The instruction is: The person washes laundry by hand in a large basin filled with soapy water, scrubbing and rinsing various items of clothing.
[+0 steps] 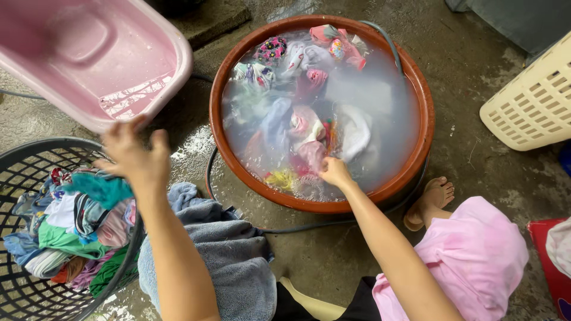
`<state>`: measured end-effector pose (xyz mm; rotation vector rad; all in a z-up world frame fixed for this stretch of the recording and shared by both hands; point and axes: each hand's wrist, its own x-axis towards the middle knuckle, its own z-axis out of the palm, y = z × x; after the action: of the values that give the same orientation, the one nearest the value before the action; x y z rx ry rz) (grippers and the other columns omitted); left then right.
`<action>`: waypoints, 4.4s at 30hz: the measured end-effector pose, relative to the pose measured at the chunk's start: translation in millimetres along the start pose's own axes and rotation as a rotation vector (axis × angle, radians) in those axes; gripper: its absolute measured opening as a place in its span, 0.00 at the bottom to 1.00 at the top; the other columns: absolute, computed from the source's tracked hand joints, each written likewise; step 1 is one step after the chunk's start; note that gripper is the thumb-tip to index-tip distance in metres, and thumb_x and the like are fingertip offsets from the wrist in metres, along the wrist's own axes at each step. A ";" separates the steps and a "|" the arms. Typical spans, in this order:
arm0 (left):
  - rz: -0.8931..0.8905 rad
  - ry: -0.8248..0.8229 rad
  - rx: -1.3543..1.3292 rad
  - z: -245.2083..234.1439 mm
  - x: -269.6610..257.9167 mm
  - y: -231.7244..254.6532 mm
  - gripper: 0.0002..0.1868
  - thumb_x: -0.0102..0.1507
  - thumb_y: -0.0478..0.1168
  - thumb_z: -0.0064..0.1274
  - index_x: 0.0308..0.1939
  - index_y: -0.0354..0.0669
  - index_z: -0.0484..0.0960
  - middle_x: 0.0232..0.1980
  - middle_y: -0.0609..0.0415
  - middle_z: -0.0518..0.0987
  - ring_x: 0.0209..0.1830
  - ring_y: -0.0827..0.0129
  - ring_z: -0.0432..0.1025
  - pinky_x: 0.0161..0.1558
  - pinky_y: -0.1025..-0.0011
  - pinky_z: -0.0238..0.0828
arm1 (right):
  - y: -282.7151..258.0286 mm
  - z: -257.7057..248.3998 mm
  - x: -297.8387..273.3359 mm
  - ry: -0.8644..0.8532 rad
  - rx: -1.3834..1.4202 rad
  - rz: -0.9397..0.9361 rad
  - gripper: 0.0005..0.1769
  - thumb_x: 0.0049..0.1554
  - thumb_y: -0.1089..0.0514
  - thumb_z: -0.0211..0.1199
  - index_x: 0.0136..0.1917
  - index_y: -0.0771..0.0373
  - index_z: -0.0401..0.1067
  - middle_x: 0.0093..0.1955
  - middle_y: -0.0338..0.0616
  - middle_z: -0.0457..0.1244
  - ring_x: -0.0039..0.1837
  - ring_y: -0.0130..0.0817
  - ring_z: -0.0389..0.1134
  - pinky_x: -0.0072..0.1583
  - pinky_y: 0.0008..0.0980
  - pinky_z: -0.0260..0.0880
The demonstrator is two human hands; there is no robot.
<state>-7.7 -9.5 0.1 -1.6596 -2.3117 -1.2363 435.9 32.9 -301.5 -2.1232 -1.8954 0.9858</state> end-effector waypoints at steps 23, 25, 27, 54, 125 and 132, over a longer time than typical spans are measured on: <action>0.464 -0.302 -0.646 129.1 -131.5 129.3 0.12 0.66 0.30 0.54 0.53 0.42 0.78 0.55 0.48 0.77 0.51 0.58 0.75 0.48 0.64 0.75 | -145.2 -129.0 -134.5 1.027 0.001 -0.333 0.61 0.50 0.66 0.72 0.83 0.60 0.33 0.64 0.57 0.67 0.82 0.57 0.42 0.75 0.70 0.37; 0.461 -0.396 -0.343 148.5 -127.3 111.1 0.09 0.63 0.33 0.57 0.47 0.47 0.81 0.60 0.49 0.75 0.52 0.58 0.74 0.46 0.62 0.75 | -131.7 -108.2 -126.7 0.913 -0.090 -0.255 0.62 0.52 0.70 0.68 0.85 0.52 0.29 0.62 0.56 0.67 0.86 0.59 0.33 0.78 0.72 0.30; 0.454 -0.480 -0.040 184.3 -135.6 94.0 0.07 0.60 0.37 0.59 0.41 0.53 0.84 0.66 0.49 0.72 0.54 0.57 0.74 0.45 0.60 0.75 | -124.6 -86.2 -122.0 0.431 -0.086 -0.075 0.67 0.49 0.78 0.61 0.87 0.49 0.25 0.80 0.52 0.53 0.87 0.58 0.25 0.80 0.73 0.17; 0.414 -0.909 -0.870 102.2 -71.5 199.1 0.20 0.55 0.33 0.57 0.51 0.38 0.75 0.47 0.41 0.75 0.45 0.54 0.78 0.49 0.63 0.80 | -178.7 -188.9 -177.9 0.679 0.185 -0.778 0.42 0.39 0.62 0.74 0.67 0.68 0.67 0.61 0.66 0.61 0.63 0.53 0.65 0.61 0.46 0.69; 0.253 0.263 0.359 18.1 12.2 -0.7 0.12 0.65 0.47 0.62 0.43 0.43 0.82 0.53 0.39 0.77 0.53 0.43 0.67 0.55 0.42 0.59 | -106.2 101.2 -32.8 0.183 -0.011 -0.621 0.22 0.58 0.53 0.61 0.65 0.57 0.75 0.62 0.59 0.66 0.61 0.58 0.68 0.59 0.64 0.65; 0.312 -0.086 -0.041 39.4 -4.8 4.6 0.22 0.61 0.41 0.70 0.59 0.52 0.83 0.62 0.51 0.79 0.71 0.54 0.64 0.73 0.44 0.45 | -96.7 7.2 -48.7 -0.011 0.049 -0.200 0.09 0.59 0.55 0.64 0.52 0.49 0.82 0.42 0.41 0.73 0.39 0.34 0.73 0.45 0.38 0.76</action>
<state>13.7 11.4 -26.3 -2.0266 -1.9773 -1.1724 350.8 5.1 -240.2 -1.8613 -2.0193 0.9912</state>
